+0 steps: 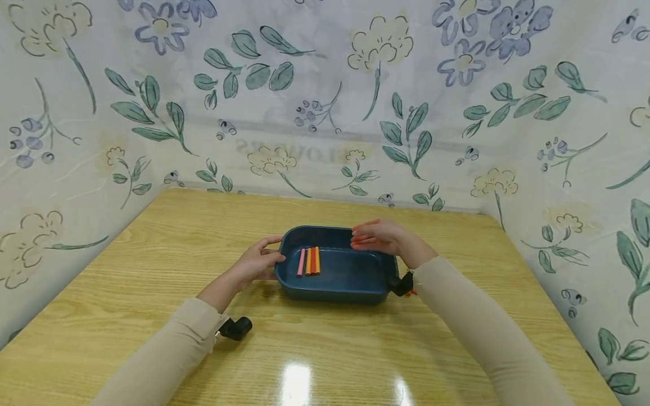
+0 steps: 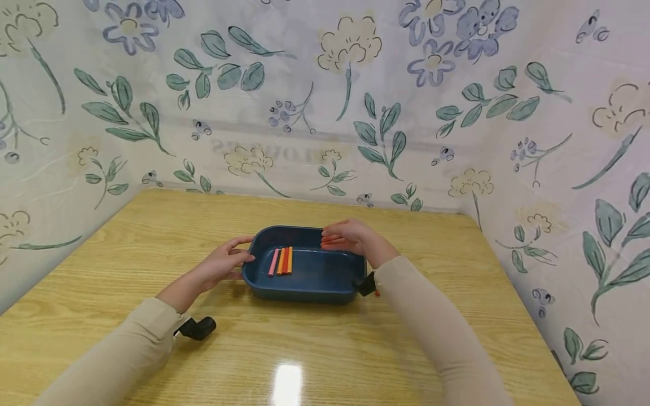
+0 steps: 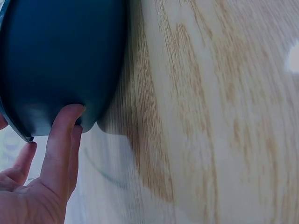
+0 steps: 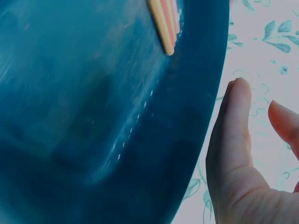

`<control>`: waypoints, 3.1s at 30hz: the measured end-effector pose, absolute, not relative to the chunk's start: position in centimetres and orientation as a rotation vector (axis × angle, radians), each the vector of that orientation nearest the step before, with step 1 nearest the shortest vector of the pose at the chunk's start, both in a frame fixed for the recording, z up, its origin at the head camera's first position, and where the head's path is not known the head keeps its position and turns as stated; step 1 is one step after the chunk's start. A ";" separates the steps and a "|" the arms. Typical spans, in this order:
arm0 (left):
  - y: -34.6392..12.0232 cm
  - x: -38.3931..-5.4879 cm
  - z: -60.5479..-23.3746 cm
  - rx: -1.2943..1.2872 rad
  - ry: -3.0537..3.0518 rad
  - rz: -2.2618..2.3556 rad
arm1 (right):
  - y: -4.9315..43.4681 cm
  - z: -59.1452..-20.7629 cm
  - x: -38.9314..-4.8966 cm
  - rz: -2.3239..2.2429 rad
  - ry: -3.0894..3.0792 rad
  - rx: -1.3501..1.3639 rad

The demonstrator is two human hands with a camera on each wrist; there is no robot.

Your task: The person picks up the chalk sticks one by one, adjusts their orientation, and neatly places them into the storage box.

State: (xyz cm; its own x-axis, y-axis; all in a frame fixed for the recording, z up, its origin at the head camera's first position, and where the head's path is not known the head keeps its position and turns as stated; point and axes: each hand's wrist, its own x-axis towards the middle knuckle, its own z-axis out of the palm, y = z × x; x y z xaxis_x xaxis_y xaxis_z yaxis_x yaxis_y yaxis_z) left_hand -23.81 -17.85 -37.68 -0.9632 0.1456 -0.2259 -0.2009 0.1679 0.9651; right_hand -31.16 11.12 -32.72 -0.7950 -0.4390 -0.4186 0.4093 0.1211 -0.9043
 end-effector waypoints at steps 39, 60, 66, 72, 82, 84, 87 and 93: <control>-17.8 -23.8 -37.8 -0.054 2.195 1.866 | 21.4 -34.9 -27.2 -1.771 1.987 -0.119; -17.9 -23.6 -37.8 -0.062 2.174 1.890 | 24.0 -37.4 -25.3 -1.745 2.134 -0.075; -17.9 -23.6 -37.8 -0.067 2.177 1.887 | 24.5 -37.9 -25.0 -1.758 2.190 -0.010; -17.9 -23.5 -37.7 -0.063 2.168 1.894 | 24.9 -38.3 -24.9 -1.748 2.212 0.038; -17.9 -23.6 -37.5 -0.067 2.163 1.897 | 25.4 -39.0 -25.0 -1.668 2.187 0.037; -17.9 -23.5 -37.6 -0.073 2.167 1.898 | 25.5 -39.1 -24.9 -1.663 2.157 0.026; -17.9 -23.5 -37.7 -0.072 2.169 1.898 | 25.4 -39.3 -25.0 -1.646 2.117 0.015; -17.8 -23.5 -37.7 -0.076 2.164 1.904 | 24.9 -39.1 -25.3 -1.595 2.106 0.025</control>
